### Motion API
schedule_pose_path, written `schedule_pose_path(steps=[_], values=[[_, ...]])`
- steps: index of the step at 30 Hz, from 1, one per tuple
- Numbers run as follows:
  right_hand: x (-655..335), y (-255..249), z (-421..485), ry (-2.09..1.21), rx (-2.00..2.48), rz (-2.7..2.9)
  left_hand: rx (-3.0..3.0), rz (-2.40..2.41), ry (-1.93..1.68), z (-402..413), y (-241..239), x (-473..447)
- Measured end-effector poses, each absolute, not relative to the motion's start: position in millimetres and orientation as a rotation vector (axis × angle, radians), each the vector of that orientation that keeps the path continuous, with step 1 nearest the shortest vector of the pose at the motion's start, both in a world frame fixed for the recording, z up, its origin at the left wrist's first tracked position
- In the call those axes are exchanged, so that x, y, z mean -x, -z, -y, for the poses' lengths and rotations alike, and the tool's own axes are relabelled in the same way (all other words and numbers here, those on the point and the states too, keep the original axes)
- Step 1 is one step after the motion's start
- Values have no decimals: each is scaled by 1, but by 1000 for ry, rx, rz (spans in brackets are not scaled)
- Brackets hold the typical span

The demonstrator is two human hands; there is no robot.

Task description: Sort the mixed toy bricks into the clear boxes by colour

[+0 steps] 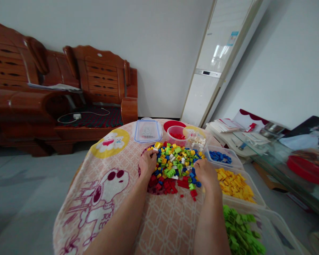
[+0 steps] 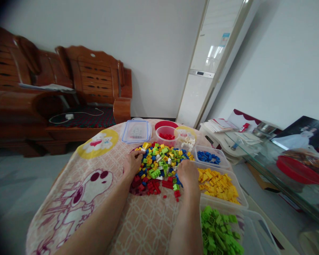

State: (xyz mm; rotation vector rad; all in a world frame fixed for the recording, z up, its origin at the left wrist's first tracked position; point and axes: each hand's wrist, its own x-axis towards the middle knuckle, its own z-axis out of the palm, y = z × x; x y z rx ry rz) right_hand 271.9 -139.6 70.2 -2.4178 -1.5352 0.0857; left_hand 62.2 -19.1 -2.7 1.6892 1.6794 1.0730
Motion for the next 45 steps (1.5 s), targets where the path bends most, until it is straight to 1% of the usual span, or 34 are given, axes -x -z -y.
schedule_pose_path(steps=[3, 6, 10, 16, 23, 32, 39, 41, 45], values=[[-259, -74, 142, -88, 2500, 1688, -1693, -1688, -1060, 19, 2, -63], [-248, -72, 144, -125, 2545, 1728, -1698, -1695, -1041, 18, 2, -63], [-234, -63, 153, -169, 2588, 1681, -1697, -1679, -1037, 18, -1, -63], [-221, -43, 166, -60, 2573, 1631, -1675, -1679, -1016, 22, -6, -63], [-217, -29, 164, -49, 2563, 1491, -1687, -1675, -1010, 24, -7, -62], [-227, -24, 145, -105, 2240, 1395, -1688, -1679, -1014, 22, -4, -63], [-250, -53, 122, -246, 1878, 1340, -1699, -1675, -1008, 22, -4, -63], [-262, -60, 120, -229, 1841, 1273, -1705, -1663, -1023, 22, -3, -62], [-279, -63, 126, -192, 1925, 1247, -1692, -1651, -1036, 21, -1, -62]])
